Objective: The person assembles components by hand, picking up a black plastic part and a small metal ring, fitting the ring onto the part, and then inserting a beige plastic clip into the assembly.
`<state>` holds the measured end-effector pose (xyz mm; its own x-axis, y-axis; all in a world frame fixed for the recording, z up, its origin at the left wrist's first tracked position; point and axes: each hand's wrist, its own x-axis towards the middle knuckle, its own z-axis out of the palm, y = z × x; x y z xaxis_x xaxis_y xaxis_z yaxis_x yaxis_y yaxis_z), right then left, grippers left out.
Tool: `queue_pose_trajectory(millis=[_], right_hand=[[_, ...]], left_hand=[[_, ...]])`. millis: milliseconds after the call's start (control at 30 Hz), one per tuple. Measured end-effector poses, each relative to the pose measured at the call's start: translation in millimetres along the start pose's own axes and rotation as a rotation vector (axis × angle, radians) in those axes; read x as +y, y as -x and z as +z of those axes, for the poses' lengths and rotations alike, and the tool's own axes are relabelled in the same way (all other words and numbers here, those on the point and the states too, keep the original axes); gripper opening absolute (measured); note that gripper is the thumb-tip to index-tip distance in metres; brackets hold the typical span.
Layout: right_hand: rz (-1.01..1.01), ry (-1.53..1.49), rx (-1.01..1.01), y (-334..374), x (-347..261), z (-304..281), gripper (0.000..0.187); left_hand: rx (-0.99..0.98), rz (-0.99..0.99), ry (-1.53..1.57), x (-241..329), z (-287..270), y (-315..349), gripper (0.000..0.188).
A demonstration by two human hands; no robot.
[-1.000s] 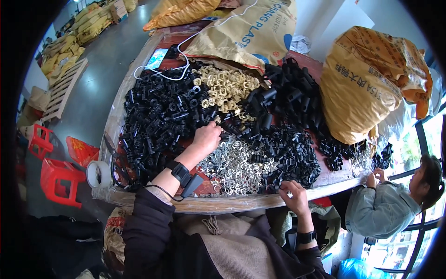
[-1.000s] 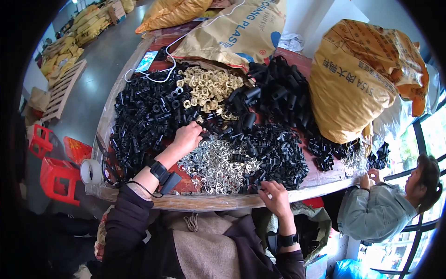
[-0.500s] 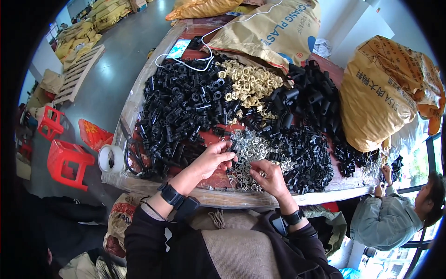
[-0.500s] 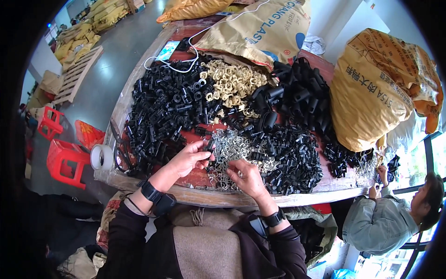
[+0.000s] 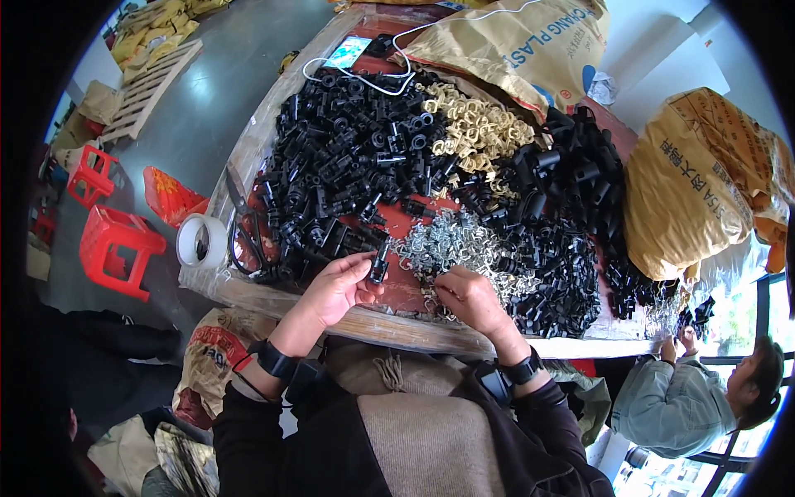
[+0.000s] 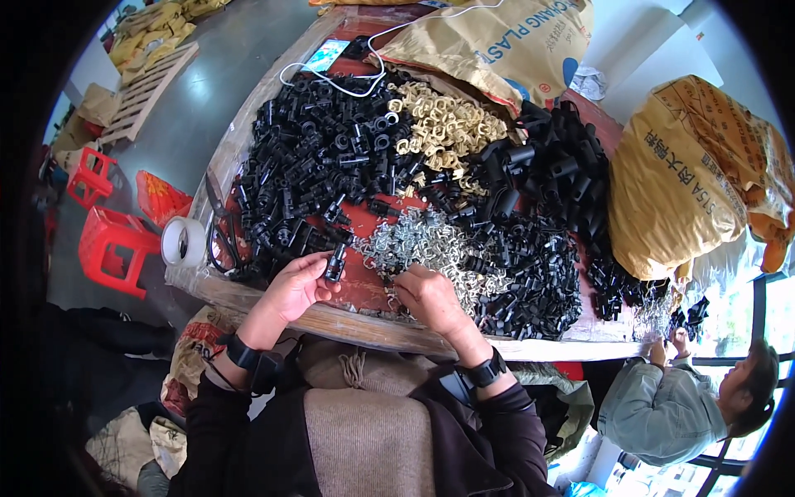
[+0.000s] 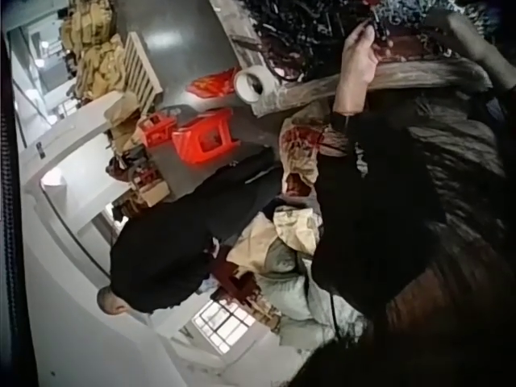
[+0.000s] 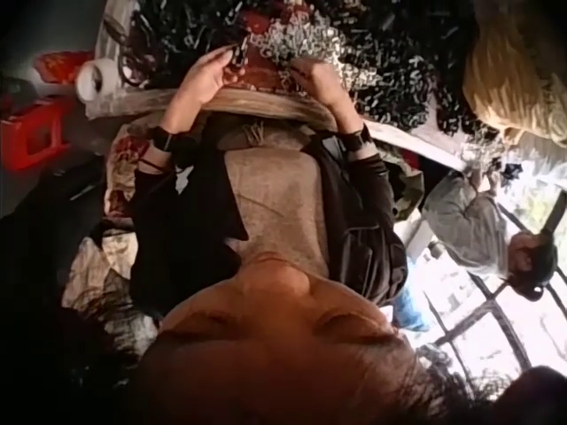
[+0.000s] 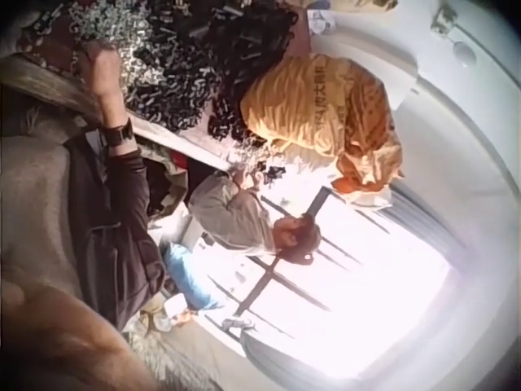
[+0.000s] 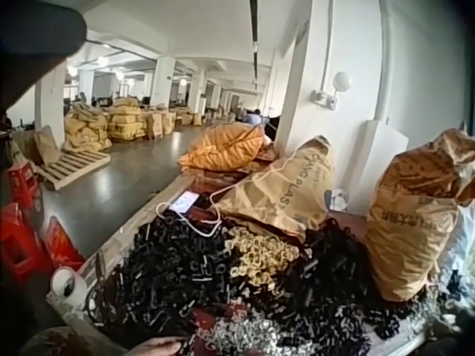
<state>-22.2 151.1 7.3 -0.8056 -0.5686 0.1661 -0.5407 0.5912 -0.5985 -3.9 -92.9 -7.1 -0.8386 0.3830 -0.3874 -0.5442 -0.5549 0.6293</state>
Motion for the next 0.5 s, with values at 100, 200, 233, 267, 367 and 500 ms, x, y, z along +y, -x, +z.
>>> queue_pose_trajectory(millis=[100,200,233,267,367,500], right_hand=[[-0.089,0.183,0.025,-14.4,-4.5,14.9,0.005],[-0.053,0.312,0.016,-20.7,-3.6,38.5,0.004],[-0.033,0.378,0.017,-21.6,-2.6,43.1,0.005],[-0.037,0.380,0.014,-21.6,-0.6,45.4,0.005],[-0.048,0.466,0.016,-22.3,0.5,48.0,0.007],[0.027,0.368,0.120,-16.0,-0.8,48.2,0.006]], left_hand=[[0.015,0.046,-0.018,-2.4,-7.7,7.4,0.029],[0.014,0.059,0.021,-7.0,-10.9,13.1,0.026],[0.009,0.065,0.036,-8.5,-11.0,14.2,0.025],[0.010,0.070,0.039,-10.0,-11.2,14.1,0.025],[-0.017,0.048,0.054,-16.6,-10.6,11.7,0.021],[-0.050,0.029,0.044,-23.4,2.3,10.8,0.018]])
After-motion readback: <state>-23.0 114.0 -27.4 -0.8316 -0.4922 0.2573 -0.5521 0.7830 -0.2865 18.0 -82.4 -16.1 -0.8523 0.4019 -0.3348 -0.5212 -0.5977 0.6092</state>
